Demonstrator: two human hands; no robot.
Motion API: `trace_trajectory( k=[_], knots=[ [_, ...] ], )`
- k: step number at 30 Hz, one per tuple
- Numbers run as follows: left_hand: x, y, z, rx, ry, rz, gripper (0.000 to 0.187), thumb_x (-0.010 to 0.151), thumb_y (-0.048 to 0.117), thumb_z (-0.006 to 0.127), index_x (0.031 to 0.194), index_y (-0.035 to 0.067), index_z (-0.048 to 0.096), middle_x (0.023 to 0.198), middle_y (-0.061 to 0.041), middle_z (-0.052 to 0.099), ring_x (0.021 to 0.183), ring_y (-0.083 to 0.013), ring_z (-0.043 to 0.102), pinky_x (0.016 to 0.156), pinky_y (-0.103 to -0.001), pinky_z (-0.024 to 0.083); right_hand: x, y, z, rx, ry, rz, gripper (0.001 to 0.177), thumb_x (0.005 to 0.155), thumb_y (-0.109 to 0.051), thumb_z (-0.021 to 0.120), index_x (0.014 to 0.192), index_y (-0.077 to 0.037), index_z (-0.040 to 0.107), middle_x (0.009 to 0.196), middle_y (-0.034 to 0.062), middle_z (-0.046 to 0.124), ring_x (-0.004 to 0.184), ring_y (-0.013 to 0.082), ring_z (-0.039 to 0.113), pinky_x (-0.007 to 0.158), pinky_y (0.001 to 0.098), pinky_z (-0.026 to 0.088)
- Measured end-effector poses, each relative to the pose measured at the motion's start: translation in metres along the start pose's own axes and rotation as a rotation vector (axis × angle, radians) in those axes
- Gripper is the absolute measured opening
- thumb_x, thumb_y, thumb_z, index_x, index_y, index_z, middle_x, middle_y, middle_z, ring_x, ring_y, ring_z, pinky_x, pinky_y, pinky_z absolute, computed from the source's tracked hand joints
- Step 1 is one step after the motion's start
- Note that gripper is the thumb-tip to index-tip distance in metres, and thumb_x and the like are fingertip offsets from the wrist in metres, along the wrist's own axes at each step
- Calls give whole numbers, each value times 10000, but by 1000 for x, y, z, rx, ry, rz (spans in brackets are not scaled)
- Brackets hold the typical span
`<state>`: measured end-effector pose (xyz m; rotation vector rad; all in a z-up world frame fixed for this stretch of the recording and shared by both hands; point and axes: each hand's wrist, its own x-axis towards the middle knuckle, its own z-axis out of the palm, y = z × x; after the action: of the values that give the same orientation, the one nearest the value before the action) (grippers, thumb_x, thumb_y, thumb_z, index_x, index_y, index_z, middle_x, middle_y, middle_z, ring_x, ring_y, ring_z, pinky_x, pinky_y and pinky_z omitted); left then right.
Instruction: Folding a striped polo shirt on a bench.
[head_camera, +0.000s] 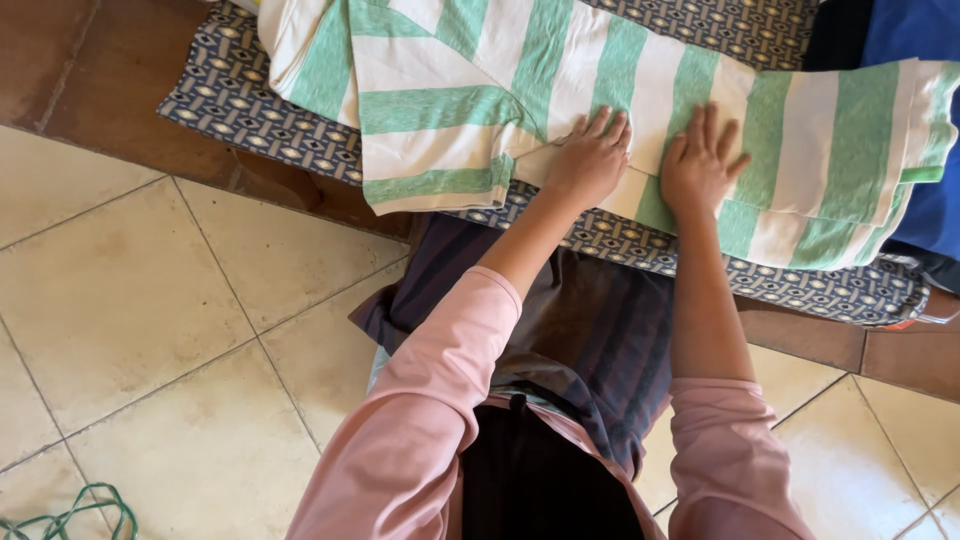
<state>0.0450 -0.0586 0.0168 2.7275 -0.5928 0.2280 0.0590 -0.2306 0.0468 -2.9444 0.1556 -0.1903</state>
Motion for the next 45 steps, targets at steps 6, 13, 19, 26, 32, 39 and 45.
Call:
trace_trajectory(
  k=[6,13,19,26,32,39,45],
  knots=[
    [38,-4,-2,117,-239,-104,582,1161,403,302,1633,67,361,1732,-95,276,1600,-263,248,1274,-546,229,-8,-6,7,20,26,-147,588,1065,-391,315,1620,-201,362,1705,-4,284,1584,338,167,1212,705,45],
    [42,-61,-49,212,-371,-203,613,1090,567,160,1643,343,19,1738,72,-40,1603,-208,-6,1266,-620,-10,-10,-2,6,56,82,-178,569,1071,-395,375,1599,-187,407,1685,13,321,1564,349,204,1204,702,69],
    [29,-164,-69,243,-253,-481,807,1009,745,151,1653,269,55,1731,2,1,1590,-226,12,1219,-565,-57,-10,-4,4,89,82,-198,568,1068,-384,395,1595,-176,416,1683,29,335,1570,352,203,1216,682,62],
    [17,-270,-106,332,118,-399,671,1044,595,289,1640,286,270,1715,1,210,1572,-291,147,1197,-653,-27,-10,-2,4,66,90,-192,557,1068,-384,420,1588,-184,426,1678,30,352,1571,344,220,1218,676,74],
    [5,-330,-135,230,167,-555,655,1100,578,353,1606,163,386,1650,-99,342,1510,-331,264,1192,-658,154,-5,-1,7,45,73,-205,581,1066,-401,420,1611,-203,386,1690,28,325,1575,346,203,1214,679,70],
    [3,-361,-110,206,431,-574,562,1127,425,442,1542,49,486,1598,-149,434,1466,-361,306,1080,-611,306,19,-6,-1,-13,-38,-129,650,1039,-521,357,1634,-265,307,1717,-17,237,1594,319,128,1223,683,28],
    [6,-342,-103,316,523,-501,521,1124,323,520,1529,-4,538,1599,-204,431,1485,-449,268,1098,-669,272,49,-33,-2,-82,-74,229,757,995,-613,243,1650,-245,155,1722,-2,108,1574,337,30,1190,666,-7]
  ],
)
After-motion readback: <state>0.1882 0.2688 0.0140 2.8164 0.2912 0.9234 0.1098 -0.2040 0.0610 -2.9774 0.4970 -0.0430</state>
